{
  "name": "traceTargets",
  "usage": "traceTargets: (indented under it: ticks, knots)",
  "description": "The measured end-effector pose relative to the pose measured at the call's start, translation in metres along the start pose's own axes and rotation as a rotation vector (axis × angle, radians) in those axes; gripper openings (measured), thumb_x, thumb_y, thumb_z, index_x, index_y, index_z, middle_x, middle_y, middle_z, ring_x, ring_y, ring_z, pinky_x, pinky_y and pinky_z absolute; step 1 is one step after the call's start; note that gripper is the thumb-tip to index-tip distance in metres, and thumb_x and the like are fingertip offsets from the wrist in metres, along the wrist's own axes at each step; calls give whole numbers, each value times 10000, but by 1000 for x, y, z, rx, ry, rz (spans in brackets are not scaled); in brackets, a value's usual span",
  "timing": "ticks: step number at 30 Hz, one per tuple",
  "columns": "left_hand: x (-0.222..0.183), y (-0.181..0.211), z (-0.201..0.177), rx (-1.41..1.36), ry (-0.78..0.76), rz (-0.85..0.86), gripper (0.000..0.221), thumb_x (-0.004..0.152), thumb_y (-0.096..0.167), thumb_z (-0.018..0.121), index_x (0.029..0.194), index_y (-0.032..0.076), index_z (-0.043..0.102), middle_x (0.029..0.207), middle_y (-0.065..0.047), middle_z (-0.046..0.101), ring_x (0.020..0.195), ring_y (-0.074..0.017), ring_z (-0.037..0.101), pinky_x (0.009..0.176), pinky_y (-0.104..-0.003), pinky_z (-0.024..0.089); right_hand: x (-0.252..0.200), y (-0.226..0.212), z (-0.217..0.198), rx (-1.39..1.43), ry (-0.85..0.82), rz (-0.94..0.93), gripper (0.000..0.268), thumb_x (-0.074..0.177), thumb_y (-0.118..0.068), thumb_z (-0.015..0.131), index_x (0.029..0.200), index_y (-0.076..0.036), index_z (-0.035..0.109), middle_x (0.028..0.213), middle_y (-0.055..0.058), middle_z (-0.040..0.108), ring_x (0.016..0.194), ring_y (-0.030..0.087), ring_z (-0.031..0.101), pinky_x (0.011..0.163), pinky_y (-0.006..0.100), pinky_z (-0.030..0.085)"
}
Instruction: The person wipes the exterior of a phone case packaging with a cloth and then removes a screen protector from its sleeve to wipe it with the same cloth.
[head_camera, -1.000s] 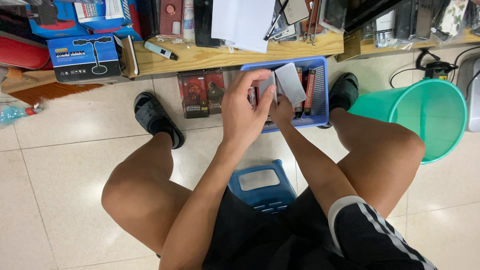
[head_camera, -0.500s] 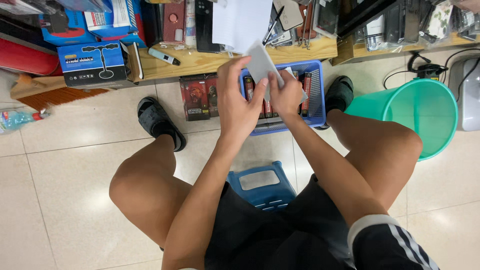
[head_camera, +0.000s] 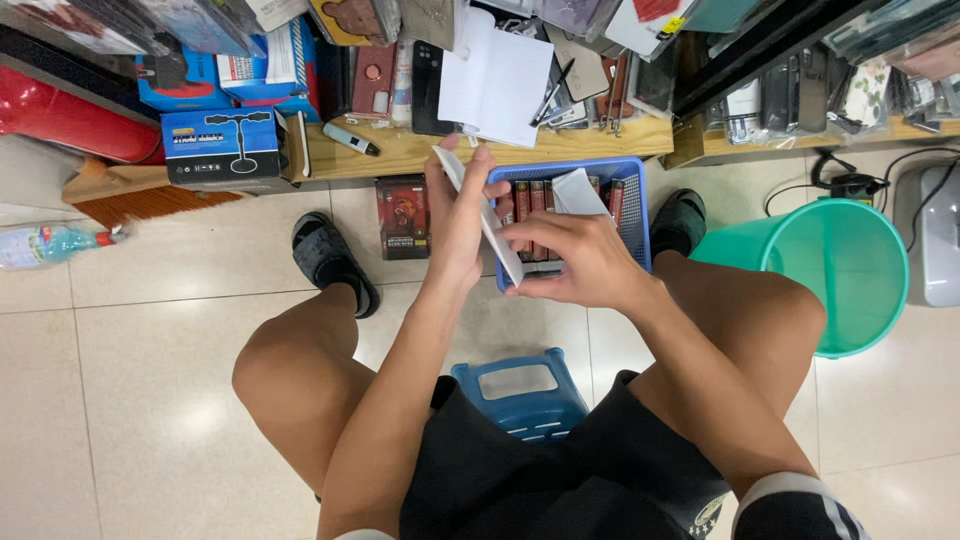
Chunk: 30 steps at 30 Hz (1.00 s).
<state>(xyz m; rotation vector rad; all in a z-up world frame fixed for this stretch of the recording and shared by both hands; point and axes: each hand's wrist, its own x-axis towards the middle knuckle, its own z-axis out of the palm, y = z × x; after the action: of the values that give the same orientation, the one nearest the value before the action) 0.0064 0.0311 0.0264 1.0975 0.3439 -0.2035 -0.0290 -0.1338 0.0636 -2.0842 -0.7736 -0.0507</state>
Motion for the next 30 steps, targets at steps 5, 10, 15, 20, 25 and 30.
traceTargets:
  ticks: [5, 10, 15, 20, 25, 30]
  knots:
    - [-5, -19, 10, 19, -33, -57, 990, 956, 495, 737, 1621, 84, 131, 1304, -228, 534, 1013, -271, 641, 850, -473, 552, -7, 6, -3, -22, -6, 61, 386, 724, -230, 977, 1031, -158, 754, 816, -6, 761, 706, 200, 736, 608, 323, 567]
    - [0, -42, 6, 286, -72, 64, 1100, 928, 522, 802, 1627, -16, 145, 1248, -216, 639, 1095, -321, 643, 943, -497, 502, -9, 6, -14, -106, -193, 165, 376, 654, -237, 965, 918, -126, 721, 782, 24, 778, 741, 280, 754, 632, 450, 577]
    - [-22, -5, 19, 789, -82, 311, 979, 867, 331, 867, 1612, 52, 296, 1374, -324, 565, 1266, -558, 601, 1009, -684, 462, -10, 34, -40, -265, 8, 296, 50, 930, -112, 804, 932, -131, 758, 799, 40, 766, 759, 256, 758, 639, 374, 586]
    - [-13, -24, 14, 1102, -153, 595, 942, 754, 56, 924, 1555, 119, 431, 1277, -201, 608, 1187, -465, 634, 985, -569, 477, -13, 43, -42, 205, 280, 390, 215, 1101, -88, 617, 963, -90, 781, 836, 54, 757, 779, 180, 754, 657, 287, 621]
    - [-14, -31, 15, 1218, -204, 686, 987, 708, 43, 931, 1557, 137, 436, 1280, -170, 599, 1156, -405, 619, 933, -527, 471, -15, 38, -33, 288, 292, 406, 88, 987, -26, 752, 926, -66, 802, 693, 53, 635, 651, 80, 551, 511, 196, 474]
    - [-11, -32, 16, 1211, -237, 695, 1000, 719, 110, 952, 1566, 153, 422, 1244, -137, 600, 1133, -381, 623, 915, -510, 477, -22, 60, -32, 328, 310, 423, 103, 961, 8, 740, 895, -56, 788, 673, 32, 594, 647, 54, 514, 500, 194, 447]
